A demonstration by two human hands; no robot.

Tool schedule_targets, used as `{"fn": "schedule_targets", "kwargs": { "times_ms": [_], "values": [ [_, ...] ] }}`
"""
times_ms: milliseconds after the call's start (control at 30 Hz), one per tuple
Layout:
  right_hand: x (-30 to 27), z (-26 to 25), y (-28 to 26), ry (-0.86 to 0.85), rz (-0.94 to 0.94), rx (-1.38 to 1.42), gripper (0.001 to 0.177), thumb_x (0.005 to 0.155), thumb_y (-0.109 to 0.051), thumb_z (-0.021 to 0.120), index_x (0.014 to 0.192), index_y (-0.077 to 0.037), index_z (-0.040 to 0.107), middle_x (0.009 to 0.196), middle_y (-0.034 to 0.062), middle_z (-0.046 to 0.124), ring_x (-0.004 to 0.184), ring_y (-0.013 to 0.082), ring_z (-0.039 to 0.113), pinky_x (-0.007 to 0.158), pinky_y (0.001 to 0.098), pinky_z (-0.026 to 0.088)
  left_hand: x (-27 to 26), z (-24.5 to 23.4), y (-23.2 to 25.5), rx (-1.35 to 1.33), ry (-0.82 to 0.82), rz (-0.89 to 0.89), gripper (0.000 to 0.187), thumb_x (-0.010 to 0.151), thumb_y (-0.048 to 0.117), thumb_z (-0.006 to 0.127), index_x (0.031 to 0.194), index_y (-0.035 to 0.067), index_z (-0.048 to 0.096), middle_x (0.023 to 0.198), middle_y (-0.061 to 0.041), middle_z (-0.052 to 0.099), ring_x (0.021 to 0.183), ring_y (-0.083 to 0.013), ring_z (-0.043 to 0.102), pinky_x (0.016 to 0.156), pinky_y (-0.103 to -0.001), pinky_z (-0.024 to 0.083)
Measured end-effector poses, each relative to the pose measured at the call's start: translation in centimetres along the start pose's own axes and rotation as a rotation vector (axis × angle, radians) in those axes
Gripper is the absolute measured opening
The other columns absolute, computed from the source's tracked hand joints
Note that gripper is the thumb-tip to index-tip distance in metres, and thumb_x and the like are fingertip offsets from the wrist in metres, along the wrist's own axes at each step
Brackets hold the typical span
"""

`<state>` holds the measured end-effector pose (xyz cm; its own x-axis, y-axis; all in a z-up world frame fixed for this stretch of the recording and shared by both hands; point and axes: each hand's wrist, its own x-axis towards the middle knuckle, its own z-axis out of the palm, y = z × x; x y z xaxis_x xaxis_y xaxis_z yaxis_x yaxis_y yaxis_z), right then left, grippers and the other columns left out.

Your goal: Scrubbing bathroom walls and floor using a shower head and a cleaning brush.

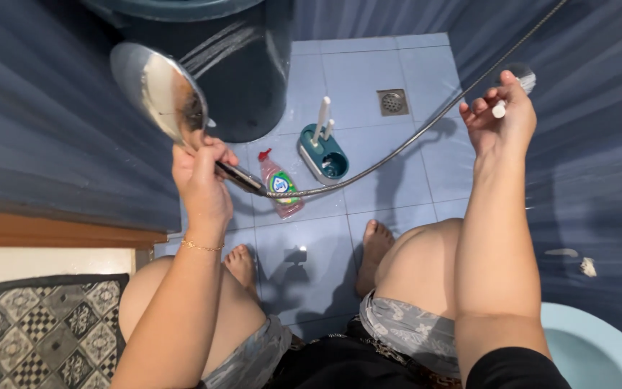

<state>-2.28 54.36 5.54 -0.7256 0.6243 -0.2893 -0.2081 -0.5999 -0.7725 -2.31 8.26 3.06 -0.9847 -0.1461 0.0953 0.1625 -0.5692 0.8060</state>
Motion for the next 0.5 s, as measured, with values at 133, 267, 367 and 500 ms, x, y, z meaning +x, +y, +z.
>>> {"fn": "schedule_targets", "kwargs": {
  "times_ms": [133, 267, 367, 500],
  "values": [
    [0.2, -1.2, -1.1, 0.026, -0.02, 0.023, 0.029, 0.096, -0.019, 0.073, 0.073, -0.01, 0.057, 0.066, 0.0039, 0.058, 0.055, 0.0192, 0.054, 0.076, 0.0481, 0.056, 0.3, 1.9, -1.5, -0.033, -0.075, 0.001, 0.016, 0.091, -0.001, 0.057, 0.104, 0.005, 0.049, 0.086, -0.007, 0.054, 0.073, -0.0176, 0.057, 0.073, -0.032, 0.054],
    [1.0, -2.9, -2.0, 0.046, -0.026, 0.071, 0.027, 0.096, -0.016, 0.07, 0.073, -0.009, 0.057, 0.064, 0.0041, 0.056, 0.053, 0.0198, 0.053, 0.075, 0.0479, 0.056, 0.6, 3.3, -3.1, -0.056, -0.165, -0.014, 0.017, 0.091, -0.002, 0.057, 0.105, 0.004, 0.048, 0.086, -0.008, 0.053, 0.074, -0.0181, 0.055, 0.074, -0.034, 0.053],
    [1.4, -4.1, -2.6, 0.06, -0.056, 0.102, 0.023, 0.096, -0.014, 0.067, 0.076, -0.008, 0.057, 0.065, 0.0048, 0.056, 0.053, 0.0205, 0.053, 0.075, 0.0487, 0.056, 0.9, 4.7, -4.3, -0.086, -0.217, -0.031, 0.018, 0.09, -0.002, 0.057, 0.105, 0.004, 0.048, 0.087, -0.008, 0.054, 0.075, -0.0187, 0.055, 0.074, -0.034, 0.053],
    [1.3, -5.0, -3.5, 0.089, -0.102, 0.148, 0.009, 0.093, -0.007, 0.059, 0.102, -0.007, 0.059, 0.067, 0.0056, 0.057, 0.052, 0.0206, 0.053, 0.074, 0.0493, 0.056, 1.2, 6.5, -6.3, -0.126, -0.283, -0.037, 0.018, 0.091, -0.002, 0.058, 0.103, 0.003, 0.047, 0.09, -0.009, 0.055, 0.077, -0.0192, 0.056, 0.075, -0.034, 0.052]
  ]
}}
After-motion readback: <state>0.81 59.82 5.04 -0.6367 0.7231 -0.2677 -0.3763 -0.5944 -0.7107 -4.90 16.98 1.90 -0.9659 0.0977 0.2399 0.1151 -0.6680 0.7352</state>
